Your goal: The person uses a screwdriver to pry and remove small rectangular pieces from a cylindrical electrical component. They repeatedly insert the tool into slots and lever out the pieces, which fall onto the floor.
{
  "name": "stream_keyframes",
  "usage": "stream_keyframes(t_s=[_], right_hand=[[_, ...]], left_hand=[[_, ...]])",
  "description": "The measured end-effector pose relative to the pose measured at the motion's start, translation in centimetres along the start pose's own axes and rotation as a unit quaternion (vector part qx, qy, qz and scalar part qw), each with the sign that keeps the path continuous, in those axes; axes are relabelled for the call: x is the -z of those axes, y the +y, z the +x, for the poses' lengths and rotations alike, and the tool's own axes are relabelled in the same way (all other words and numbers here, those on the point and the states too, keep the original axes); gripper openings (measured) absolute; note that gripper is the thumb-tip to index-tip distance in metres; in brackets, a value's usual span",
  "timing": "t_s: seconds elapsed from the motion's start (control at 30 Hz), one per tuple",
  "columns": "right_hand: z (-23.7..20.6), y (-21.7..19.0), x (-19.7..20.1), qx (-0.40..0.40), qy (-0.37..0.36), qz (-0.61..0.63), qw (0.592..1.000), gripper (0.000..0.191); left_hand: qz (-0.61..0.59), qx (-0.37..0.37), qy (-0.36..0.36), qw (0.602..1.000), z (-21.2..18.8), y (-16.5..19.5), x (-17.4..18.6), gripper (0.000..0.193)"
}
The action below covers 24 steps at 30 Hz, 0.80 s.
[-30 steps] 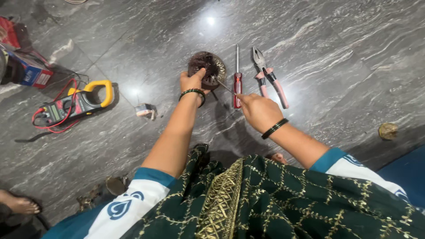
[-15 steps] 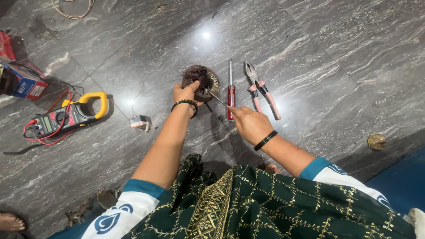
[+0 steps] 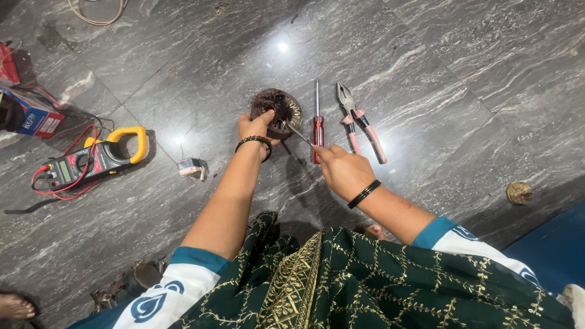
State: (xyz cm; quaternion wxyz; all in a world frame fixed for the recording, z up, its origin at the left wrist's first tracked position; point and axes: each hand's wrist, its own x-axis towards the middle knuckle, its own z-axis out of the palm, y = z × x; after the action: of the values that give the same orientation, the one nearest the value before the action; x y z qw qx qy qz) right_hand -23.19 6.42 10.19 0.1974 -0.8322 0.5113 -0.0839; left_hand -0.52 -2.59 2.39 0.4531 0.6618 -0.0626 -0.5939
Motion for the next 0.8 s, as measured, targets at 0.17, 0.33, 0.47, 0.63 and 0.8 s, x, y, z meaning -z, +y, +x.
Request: stream_keyframes(t_s=[0.17, 0.33, 0.47, 0.63, 0.8], right_hand=[[0.2, 0.7, -0.4, 0.019, 0.006, -0.011, 1.0, 0.036], [-0.2, 0.2, -1.3, 0.065, -0.01, -0.061, 0.996, 0.039], [1.0, -0.8, -2.0, 0.034, -0.026, -0.053, 0.998, 0.045], [3.1, -2.9, -3.0, -0.061, -0.056, 0.002, 0.997, 0.038], [5.6, -4.5, -4.9, -0.182, -0.043, 0.22, 0.958, 0.037]], left_hand=[[0.011, -0.003, -0.005, 1.0, 0.0, 0.0, 0.1, 0.055], [0.024, -0.001, -0.001, 1.0, 0.4, 0.0, 0.0, 0.05], [-0.022, -0.005, -0.026, 0.999, 0.2, -0.3, -0.2, 0.049], [0.043, -0.014, 0.026, 0.999, -0.3, -0.9, -0.7, 0.051], [0.023, -0.025, 0.047, 0.998, 1.2, -2.6, -0.5, 0.053]])
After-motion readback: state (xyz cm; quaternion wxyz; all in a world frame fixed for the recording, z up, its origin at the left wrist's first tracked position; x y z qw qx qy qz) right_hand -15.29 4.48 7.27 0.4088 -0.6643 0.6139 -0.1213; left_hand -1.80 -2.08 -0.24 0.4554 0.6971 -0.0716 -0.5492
